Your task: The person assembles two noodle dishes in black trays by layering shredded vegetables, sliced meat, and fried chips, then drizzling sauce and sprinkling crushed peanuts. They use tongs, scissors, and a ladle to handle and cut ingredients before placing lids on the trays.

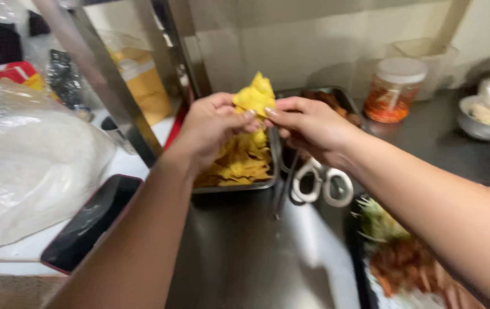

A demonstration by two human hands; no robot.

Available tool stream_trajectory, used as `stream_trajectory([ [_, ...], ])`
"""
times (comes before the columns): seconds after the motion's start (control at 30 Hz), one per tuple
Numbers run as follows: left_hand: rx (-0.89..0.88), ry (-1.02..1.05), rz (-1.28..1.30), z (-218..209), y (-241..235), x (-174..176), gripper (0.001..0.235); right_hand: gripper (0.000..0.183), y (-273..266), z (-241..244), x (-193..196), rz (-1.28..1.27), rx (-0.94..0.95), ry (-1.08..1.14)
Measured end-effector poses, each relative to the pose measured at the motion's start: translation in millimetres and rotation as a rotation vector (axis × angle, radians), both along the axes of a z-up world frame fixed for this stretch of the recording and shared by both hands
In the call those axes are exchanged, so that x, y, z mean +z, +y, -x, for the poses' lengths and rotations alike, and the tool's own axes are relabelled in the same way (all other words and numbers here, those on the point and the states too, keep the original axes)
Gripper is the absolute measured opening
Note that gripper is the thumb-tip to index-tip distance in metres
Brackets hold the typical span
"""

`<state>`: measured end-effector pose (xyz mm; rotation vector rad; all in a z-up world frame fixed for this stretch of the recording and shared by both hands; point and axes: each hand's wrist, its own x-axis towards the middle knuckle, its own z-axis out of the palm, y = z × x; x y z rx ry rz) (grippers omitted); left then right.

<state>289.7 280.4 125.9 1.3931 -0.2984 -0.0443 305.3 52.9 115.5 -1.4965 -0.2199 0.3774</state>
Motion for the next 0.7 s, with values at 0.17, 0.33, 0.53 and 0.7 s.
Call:
stream_trajectory([
  [0.17,-0.119,0.075,0.042,82,-99,-30,0.038,0.02,-114,86,-28,-0.137,0.082,0.218],
  [0.33,0.353,0.225,-0.405,172,-197,-51,0.013,0.017,-212,156,-40,0.066,0.051,0.297],
  [0.53,0.772,-0.503,-0.569,265,-272,-98,0.014,0.017,-278,194,-47,0.553,0.204,0.192],
  [0.7,0.818,-0.397,-0.853,279,-299,-126,0.015,0.016,-262,192,-71,0.608,0.261,0.033],
])
